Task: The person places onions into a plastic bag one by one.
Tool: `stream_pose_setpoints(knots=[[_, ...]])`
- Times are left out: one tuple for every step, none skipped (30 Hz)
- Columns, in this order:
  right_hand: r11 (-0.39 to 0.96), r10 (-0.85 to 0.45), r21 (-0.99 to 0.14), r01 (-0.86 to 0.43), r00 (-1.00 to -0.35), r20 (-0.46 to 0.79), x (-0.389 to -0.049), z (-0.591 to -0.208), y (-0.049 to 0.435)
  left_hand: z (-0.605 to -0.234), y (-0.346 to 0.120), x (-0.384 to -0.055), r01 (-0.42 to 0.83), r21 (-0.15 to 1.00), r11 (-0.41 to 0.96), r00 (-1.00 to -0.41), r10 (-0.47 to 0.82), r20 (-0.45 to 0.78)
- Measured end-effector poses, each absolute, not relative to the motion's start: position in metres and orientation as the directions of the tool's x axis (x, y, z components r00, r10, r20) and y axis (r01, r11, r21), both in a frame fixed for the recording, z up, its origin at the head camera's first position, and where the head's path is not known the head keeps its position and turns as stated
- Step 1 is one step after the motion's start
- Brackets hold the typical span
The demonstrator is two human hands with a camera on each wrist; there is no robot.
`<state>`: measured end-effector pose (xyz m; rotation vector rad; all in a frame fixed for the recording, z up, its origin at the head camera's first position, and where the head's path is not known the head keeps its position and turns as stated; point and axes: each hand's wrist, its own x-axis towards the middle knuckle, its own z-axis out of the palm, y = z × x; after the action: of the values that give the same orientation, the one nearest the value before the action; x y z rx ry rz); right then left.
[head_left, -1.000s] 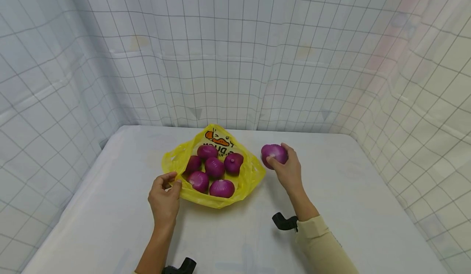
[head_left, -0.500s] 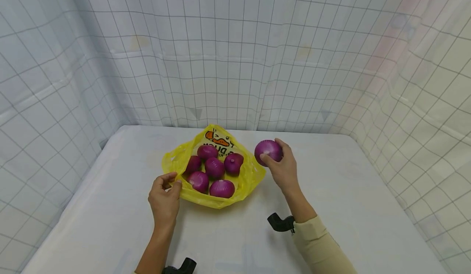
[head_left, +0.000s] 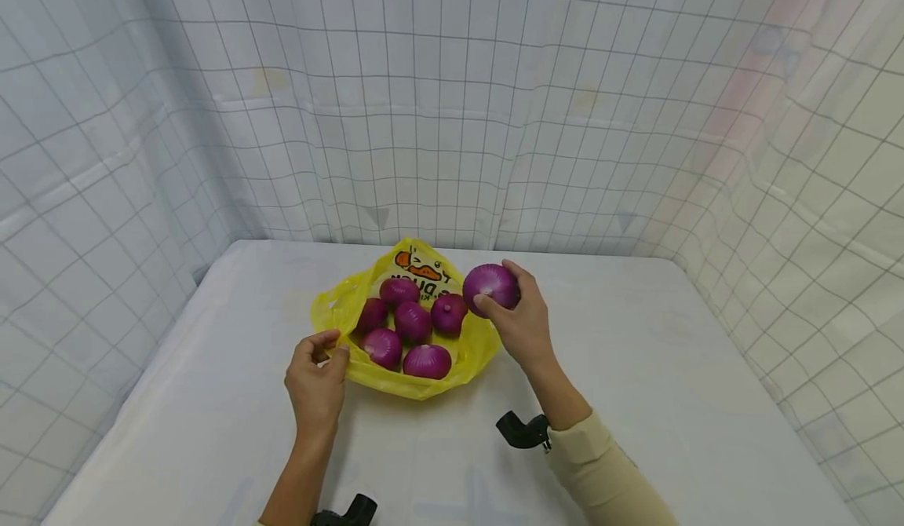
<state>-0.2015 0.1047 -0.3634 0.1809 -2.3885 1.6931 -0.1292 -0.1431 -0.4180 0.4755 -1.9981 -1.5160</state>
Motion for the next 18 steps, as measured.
stream_pose_setpoints(knots=[[0.334,0.013,-0.916,-0.224,-0.97,0.242,-0.201,-0.363,0.102,-0.418,-0.143,-0.129,0.063,0.955,0.29,-0.769,-0.596,0.232],[0.332,0.006,-0.915,-0.227,-0.97,0.243,-0.201,-0.362,0.099,-0.418,-0.143,-0.129,0.062,0.955,0.29,-0.769,-0.595,0.231],[0.333,-0.001,-0.915,-0.23,-0.97,0.244,-0.201,-0.362,0.096,-0.418,-0.143,-0.129,0.062,0.955,0.289,-0.77,-0.595,0.23],[0.331,-0.006,-0.914,-0.234,-0.969,0.246,-0.201,-0.362,0.093,-0.418,-0.143,-0.129,0.062,0.956,0.287,-0.771,-0.594,0.229],[0.332,-0.012,-0.913,-0.237,-0.969,0.247,-0.201,-0.361,0.09,-0.418,-0.143,-0.129,0.062,0.956,0.287,-0.772,-0.594,0.228],[0.331,-0.019,-0.912,-0.242,-0.968,0.25,-0.201,-0.362,0.087,-0.418,-0.143,-0.129,0.061,0.956,0.286,-0.772,-0.594,0.227],[0.33,-0.025,-0.912,-0.246,-0.968,0.251,-0.2,-0.361,0.084,-0.418,-0.143,-0.129,0.062,0.956,0.285,-0.773,-0.593,0.227],[0.326,-0.034,-0.912,-0.25,-0.967,0.253,-0.2,-0.362,0.081,-0.418,-0.143,-0.129,0.061,0.957,0.284,-0.774,-0.592,0.225],[0.328,-0.042,-0.91,-0.254,-0.966,0.255,-0.2,-0.362,0.078,-0.418,-0.143,-0.129,0.06,0.957,0.284,-0.774,-0.593,0.224],[0.331,-0.051,-0.907,-0.26,-0.965,0.258,-0.2,-0.363,0.075,-0.418,-0.143,-0.129,0.058,0.957,0.285,-0.774,-0.592,0.223],[0.337,-0.06,-0.903,-0.266,-0.963,0.261,-0.201,-0.364,0.073,-0.418,-0.143,-0.129,0.056,0.957,0.285,-0.775,-0.592,0.222],[0.338,-0.067,-0.901,-0.272,-0.962,0.265,-0.201,-0.365,0.07,-0.418,-0.143,-0.128,0.055,0.957,0.286,-0.775,-0.592,0.221],[0.341,-0.074,-0.898,-0.277,-0.961,0.268,-0.201,-0.366,0.067,-0.418,-0.142,-0.128,0.055,0.956,0.287,-0.776,-0.591,0.222],[0.342,-0.082,-0.896,-0.283,-0.959,0.271,-0.201,-0.367,0.064,-0.417,-0.142,-0.128,0.055,0.956,0.287,-0.776,-0.591,0.222],[0.347,-0.089,-0.893,-0.288,-0.958,0.274,-0.201,-0.368,0.062,-0.417,-0.142,-0.128,0.054,0.956,0.288,-0.776,-0.591,0.222],[0.348,-0.096,-0.89,-0.294,-0.956,0.278,-0.202,-0.369,0.059,-0.417,-0.142,-0.128,0.056,0.956,0.289,-0.776,-0.59,0.224],[0.348,-0.104,-0.889,-0.299,-0.954,0.28,-0.202,-0.37,0.057,-0.417,-0.142,-0.128,0.057,0.956,0.289,-0.775,-0.59,0.225],[0.351,-0.11,-0.886,-0.302,-0.953,0.281,-0.202,-0.371,0.054,-0.417,-0.142,-0.128,0.059,0.956,0.289,-0.774,-0.591,0.226]])
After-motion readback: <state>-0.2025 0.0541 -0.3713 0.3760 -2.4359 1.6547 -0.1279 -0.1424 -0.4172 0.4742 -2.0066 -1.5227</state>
